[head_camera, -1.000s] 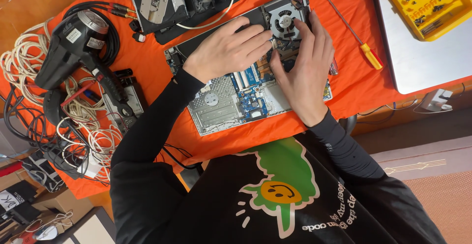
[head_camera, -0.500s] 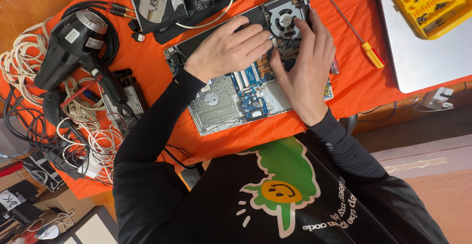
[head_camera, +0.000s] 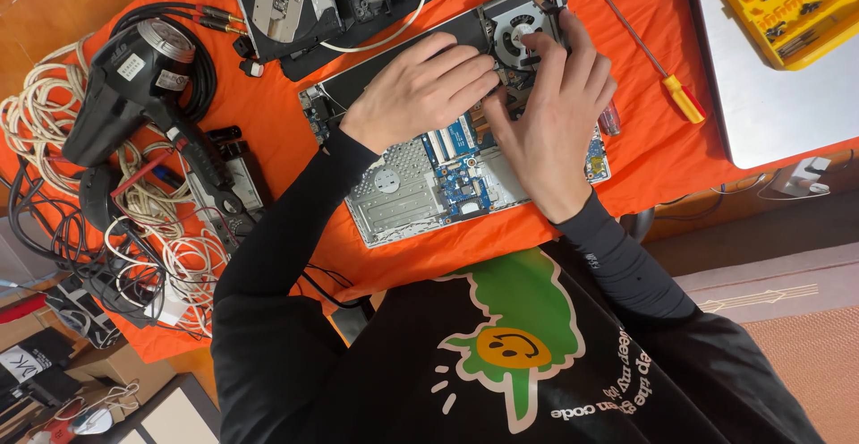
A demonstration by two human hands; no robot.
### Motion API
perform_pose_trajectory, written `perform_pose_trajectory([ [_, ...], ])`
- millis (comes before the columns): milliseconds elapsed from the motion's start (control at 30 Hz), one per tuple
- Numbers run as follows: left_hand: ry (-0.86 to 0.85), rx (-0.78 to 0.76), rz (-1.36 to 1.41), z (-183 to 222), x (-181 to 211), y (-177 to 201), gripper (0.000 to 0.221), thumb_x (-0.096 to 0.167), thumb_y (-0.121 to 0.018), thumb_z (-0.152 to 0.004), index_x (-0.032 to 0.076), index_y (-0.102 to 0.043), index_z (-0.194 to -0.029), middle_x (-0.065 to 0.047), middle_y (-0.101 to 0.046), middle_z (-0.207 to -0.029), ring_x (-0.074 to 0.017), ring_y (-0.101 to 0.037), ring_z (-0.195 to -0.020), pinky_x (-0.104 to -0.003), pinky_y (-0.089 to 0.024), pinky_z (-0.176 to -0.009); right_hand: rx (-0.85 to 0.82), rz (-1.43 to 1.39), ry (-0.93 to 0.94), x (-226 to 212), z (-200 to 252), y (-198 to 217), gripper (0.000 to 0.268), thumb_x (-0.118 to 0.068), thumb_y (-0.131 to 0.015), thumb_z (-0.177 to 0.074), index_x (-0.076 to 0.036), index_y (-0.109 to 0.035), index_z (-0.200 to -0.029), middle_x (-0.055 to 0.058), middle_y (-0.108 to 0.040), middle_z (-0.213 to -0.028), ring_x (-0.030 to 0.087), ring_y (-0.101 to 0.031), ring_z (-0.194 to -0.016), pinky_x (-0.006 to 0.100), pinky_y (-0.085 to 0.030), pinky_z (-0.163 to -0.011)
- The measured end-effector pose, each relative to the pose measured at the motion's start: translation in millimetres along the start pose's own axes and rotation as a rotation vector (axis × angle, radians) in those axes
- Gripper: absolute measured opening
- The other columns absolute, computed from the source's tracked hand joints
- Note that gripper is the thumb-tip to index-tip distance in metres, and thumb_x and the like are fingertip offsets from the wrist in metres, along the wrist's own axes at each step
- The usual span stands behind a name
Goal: Replacing internal components including the motherboard and fan of a laptop.
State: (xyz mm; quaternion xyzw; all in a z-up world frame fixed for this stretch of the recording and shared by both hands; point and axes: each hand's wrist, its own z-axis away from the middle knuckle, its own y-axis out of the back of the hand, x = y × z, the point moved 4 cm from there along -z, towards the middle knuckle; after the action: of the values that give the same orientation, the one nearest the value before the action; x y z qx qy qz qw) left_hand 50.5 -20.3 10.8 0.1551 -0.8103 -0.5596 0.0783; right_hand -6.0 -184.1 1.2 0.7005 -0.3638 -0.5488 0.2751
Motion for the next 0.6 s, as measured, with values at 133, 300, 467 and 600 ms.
perform_pose_trajectory([
  [133,0.048,0.026,0.135,-1,-5,3,0.024,0.007,-0.075,-0.091,0.004,-0.073,-0.115,-0.004,-0.071,-0.118,-0.0186,-0.068,-0.112,-0.032,-0.054,-0.101,-0.006,-0.008,-0.031,-1,-2,-1,0.055,-0.020,-0.083,-0.088,-0.002,-0.051,-0.130,0.019,-0.042,-0.151,0.036,-0.042,-0.128,0.048,-0.032,-0.106],
  [300,0.046,0.018,0.211,-5,-18,-4,0.029,0.004,-0.075,-0.089,0.003,-0.075,-0.118,-0.005,-0.073,-0.115,-0.0174,-0.068,-0.098,-0.029,-0.057,-0.089,0.016,-0.003,-0.023,1,-1,-1,0.056,-0.021,-0.084,-0.086,-0.003,-0.051,-0.127,0.017,-0.043,-0.147,0.036,-0.042,-0.132,0.048,-0.032,-0.107],
  [467,-0.150,-0.029,-0.161,-34,-17,18,0.006,0.007,-0.073,-0.087,0.009,-0.070,-0.093,0.001,-0.068,-0.095,-0.0133,-0.066,-0.094,-0.026,-0.054,-0.093,0.020,-0.033,-0.043,2,0,-1,0.054,-0.019,-0.082,-0.084,-0.005,-0.053,-0.128,0.017,-0.044,-0.144,0.035,-0.043,-0.131,0.046,-0.033,-0.107],
  [600,-0.208,-0.063,-0.172,-36,-22,15,0.005,0.008,-0.072,-0.090,0.008,-0.069,-0.086,0.002,-0.064,-0.090,-0.0121,-0.064,-0.089,-0.025,-0.051,-0.089,0.021,-0.046,-0.051,4,-2,0,0.053,-0.022,-0.084,-0.086,-0.005,-0.053,-0.126,0.018,-0.044,-0.149,0.036,-0.043,-0.129,0.047,-0.032,-0.105],
])
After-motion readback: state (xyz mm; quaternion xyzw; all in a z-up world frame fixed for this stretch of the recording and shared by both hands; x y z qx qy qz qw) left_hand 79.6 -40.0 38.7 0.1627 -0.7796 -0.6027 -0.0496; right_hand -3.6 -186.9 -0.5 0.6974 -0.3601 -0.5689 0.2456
